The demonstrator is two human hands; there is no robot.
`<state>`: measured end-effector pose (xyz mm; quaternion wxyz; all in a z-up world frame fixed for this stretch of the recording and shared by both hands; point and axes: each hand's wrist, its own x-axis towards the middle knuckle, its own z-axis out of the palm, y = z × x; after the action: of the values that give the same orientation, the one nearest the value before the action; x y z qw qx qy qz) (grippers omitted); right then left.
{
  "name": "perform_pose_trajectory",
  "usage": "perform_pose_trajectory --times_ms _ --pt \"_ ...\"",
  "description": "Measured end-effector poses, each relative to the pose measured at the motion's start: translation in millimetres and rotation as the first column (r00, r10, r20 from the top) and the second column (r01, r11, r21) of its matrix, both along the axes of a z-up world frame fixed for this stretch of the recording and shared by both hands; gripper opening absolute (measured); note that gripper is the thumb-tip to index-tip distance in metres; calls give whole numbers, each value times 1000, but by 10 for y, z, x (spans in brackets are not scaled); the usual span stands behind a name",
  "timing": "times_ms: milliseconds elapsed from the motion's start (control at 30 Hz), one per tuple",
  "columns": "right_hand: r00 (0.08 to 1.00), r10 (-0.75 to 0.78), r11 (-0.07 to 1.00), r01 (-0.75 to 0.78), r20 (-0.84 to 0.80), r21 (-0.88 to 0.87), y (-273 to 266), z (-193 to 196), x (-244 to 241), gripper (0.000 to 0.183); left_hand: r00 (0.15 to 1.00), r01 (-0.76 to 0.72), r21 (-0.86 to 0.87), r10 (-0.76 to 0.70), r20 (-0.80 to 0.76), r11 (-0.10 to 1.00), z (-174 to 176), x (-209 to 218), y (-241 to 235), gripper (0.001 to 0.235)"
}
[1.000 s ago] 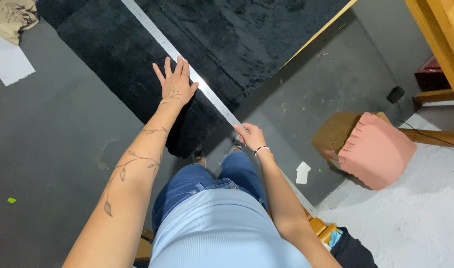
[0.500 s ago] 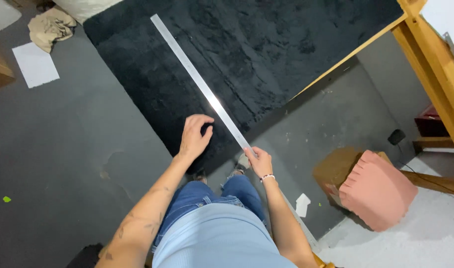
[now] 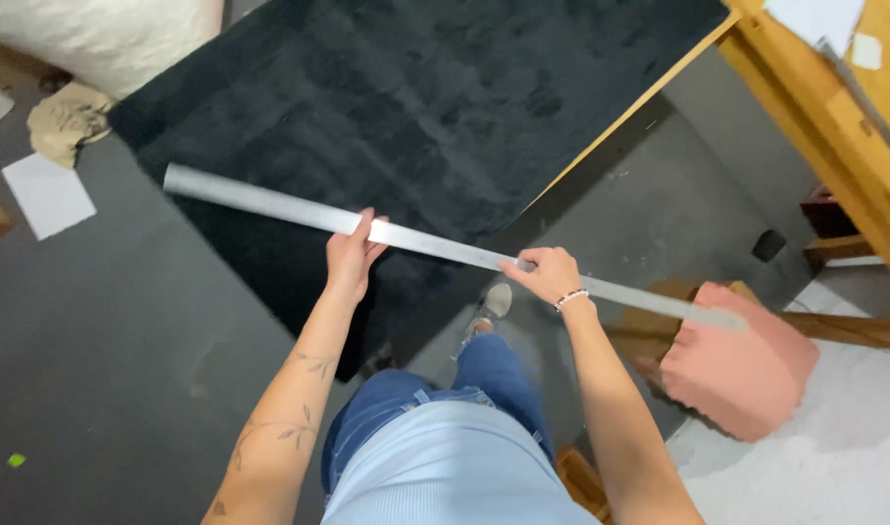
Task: Unfolding a large piece of black fabric on a table and measuring its dimensions with a long metal ruler.
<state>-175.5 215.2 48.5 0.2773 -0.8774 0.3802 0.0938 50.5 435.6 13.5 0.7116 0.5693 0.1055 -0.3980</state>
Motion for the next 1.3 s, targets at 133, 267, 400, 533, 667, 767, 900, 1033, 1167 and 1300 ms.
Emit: perform_pose_trajectory --times_ms 133,267,400,533,667,767,900,1033,1167,1300 --pt "968 251 942 -241 12 -231 -941 -262 136 51 938 -323 -68 310 -158 944 -445 -139 -492 37" --pt "866 475 810 -361 156 -462 -1871 -327 350 46 871 -473 -116 444 -212 873 -711 -336 -831 32" --pt "849 495 811 -374 186 -449 -2545 -229 498 40 780 -610 -43 590 -209 791 -994 -673 -978 34" --pt "773 596 765 -465 216 -446 -3121 -425 774 42 727 -661 35 652 -216 749 -737 -960 -1329 35" --pt "752 621 762 -512 222 -397 -3630 -732 1093 43 685 -704 52 696 -213 708 -924 -984 -1699 30" --pt "773 608 787 -557 184 -264 -3919 -923 1220 41 651 -723 110 726 -223 682 -892 -975 -1956 31" --pt "755 626 775 -577 194 -256 -4183 -1136 1287 37 629 -739 141 749 -209 659 -959 -960 -2160 31" --pt "703 685 729 -662 194 -175 -4313 -817 1258 22 539 -776 313 834 -119 547 -370 -932 -2676 30" --pt "638 701 705 -686 317 -180 -4459 -920 1166 19 538 -778 327 838 -94 536 -673 -991 -2637 29" --pt "644 675 726 -666 362 -169 -4636 -912 1166 18 561 -747 374 823 -92 550 -415 -1022 -2908 32"
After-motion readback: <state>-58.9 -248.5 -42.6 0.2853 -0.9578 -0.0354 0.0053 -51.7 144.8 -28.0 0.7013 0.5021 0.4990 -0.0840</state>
